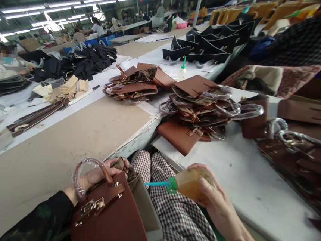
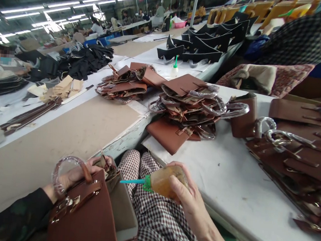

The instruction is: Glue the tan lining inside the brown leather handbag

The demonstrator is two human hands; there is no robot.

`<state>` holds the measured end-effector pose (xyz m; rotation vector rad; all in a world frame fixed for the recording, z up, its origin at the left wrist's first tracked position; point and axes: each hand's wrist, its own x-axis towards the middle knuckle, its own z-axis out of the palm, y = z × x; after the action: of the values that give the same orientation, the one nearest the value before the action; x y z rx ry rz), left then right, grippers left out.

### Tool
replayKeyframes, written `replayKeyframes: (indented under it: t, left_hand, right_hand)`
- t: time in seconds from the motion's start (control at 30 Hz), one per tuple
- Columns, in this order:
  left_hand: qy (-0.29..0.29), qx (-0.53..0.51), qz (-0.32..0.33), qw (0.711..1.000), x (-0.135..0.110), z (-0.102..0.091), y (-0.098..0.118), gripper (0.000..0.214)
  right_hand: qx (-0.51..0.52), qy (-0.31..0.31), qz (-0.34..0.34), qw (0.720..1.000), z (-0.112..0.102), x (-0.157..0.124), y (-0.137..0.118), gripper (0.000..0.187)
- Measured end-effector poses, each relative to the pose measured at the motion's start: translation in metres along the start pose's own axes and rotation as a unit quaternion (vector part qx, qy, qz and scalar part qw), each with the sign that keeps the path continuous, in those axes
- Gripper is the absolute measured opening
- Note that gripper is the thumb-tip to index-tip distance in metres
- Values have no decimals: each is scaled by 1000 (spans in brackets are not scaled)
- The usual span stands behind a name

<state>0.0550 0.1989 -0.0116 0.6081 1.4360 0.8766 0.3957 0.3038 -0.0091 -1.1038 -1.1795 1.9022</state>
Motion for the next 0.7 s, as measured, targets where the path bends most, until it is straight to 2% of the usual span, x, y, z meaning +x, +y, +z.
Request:
replayKeyframes:
  t: [0.17,0.27,0.4,0.47,0.6,0.7]
  left_hand:
    - [15,-31,-26,999,12,-11,-17,63]
    - [13,-33,-30,999,14,-8,-17,56]
    - [3,-41,-26,999,13,0,-11,47]
    - [7,-49,-29,998,12,1,-9,49]
    - [38,-72,-39,996,8,-2,-13,61]
    - [73,-100,-32,992,4,-5,-18,66]
  right_hand:
    - [30,9,63,998,7,10,8,57]
    - [45,1,66,997,5,12,12,60]
    - [98,-71,63,991,-2,11,17,66]
    - [80,-98,53,991,-6,9,18,69]
    - [-3,-58,25,998,-9,4,18,72]
    - [2,-22,1,1000,-6,4,22,70]
